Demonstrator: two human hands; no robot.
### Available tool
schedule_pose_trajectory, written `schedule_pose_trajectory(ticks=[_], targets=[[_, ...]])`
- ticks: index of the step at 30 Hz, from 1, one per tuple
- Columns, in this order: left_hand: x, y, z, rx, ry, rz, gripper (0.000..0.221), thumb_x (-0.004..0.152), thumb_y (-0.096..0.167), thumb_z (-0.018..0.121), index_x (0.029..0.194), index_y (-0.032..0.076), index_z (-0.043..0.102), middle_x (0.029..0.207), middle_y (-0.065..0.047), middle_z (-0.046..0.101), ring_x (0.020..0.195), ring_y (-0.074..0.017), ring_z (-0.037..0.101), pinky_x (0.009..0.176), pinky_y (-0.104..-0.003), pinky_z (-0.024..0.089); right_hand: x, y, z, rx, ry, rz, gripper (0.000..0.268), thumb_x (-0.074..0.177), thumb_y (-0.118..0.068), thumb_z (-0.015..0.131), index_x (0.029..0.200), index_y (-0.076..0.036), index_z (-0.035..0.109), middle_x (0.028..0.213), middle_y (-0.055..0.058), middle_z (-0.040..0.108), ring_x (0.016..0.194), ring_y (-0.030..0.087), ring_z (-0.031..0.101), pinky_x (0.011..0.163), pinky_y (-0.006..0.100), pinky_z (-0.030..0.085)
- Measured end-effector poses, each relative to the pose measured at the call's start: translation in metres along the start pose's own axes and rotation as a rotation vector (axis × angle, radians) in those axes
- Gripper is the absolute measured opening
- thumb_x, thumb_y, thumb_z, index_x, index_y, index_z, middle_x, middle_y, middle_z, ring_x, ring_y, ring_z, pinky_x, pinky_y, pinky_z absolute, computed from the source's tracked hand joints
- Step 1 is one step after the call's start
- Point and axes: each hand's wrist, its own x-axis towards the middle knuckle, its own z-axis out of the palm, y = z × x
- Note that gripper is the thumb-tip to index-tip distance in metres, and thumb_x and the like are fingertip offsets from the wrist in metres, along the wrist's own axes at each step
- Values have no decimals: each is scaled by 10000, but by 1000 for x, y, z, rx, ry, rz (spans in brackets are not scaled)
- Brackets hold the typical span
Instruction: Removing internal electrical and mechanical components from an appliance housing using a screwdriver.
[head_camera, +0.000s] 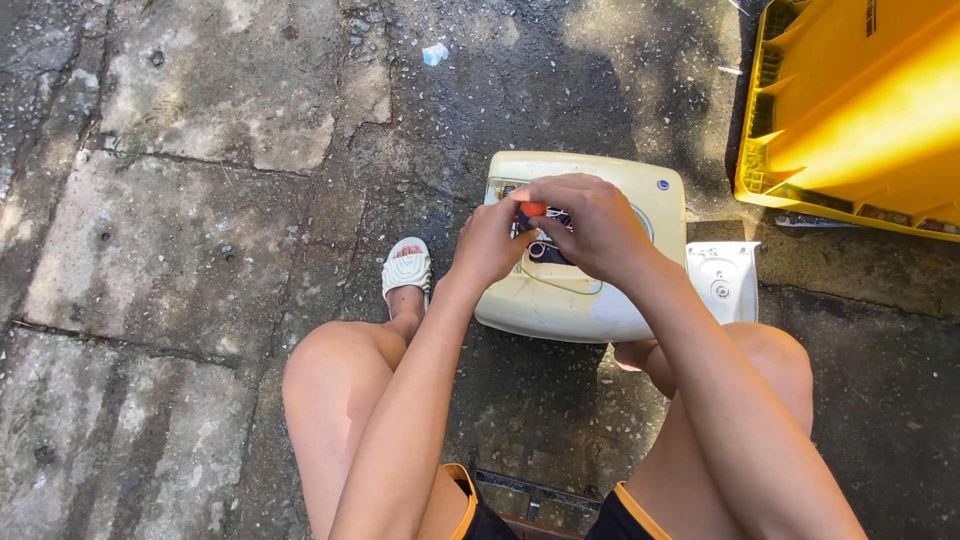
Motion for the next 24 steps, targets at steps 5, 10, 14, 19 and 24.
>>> schedule_pose_trajectory(ticks=[5, 10, 14, 19, 24], targets=[[-21, 29, -24, 102, 123, 42, 203, 833, 253, 647, 1030, 202, 650, 903, -44, 763, 973, -376, 718, 927, -488, 530, -2, -7, -1, -100, 19, 2, 395, 828, -197, 867, 1180, -78, 734, 1153, 143, 737, 1064, 389, 707, 879, 522, 559], [-8, 7, 0, 111, 180, 41, 242, 815, 312, 679, 1021, 197, 626, 884, -74, 670, 944, -381, 705, 886, -503, 529, -4, 8, 12, -165, 53, 63, 305, 886, -237, 832, 1150, -107, 754, 1091, 113, 724, 1010, 347, 716, 842, 494, 576], [-15, 22, -19, -34, 20, 6, 438, 809, 227, 781, 1216, 221, 621, 1161, -30, 728, 1151, -327, 700, 964, -558, 530, -1, 16, 10, -69, 13, 22, 246, 920, -85, 757, 1164, -108, 765, 1115, 122, 747, 1054, 375, 712, 883, 493, 563], [-11, 18, -21, -20, 27, -9, 314, 828, 235, 752, 1134, 242, 678, 1043, 23, 789, 1105, -298, 728, 935, -539, 547, -1, 3, -1, -62, -6, 50, 358, 888, -129, 782, 1235, -80, 711, 1136, 146, 737, 1086, 404, 697, 890, 536, 555], [-5, 5, -1, 127, 141, 24, 218, 813, 295, 687, 1017, 227, 651, 903, -50, 707, 968, -362, 720, 877, -523, 553, -3, -2, 3, -162, 23, 92, 315, 885, -265, 840, 1138, -102, 747, 1083, 115, 736, 1021, 344, 725, 862, 496, 581]])
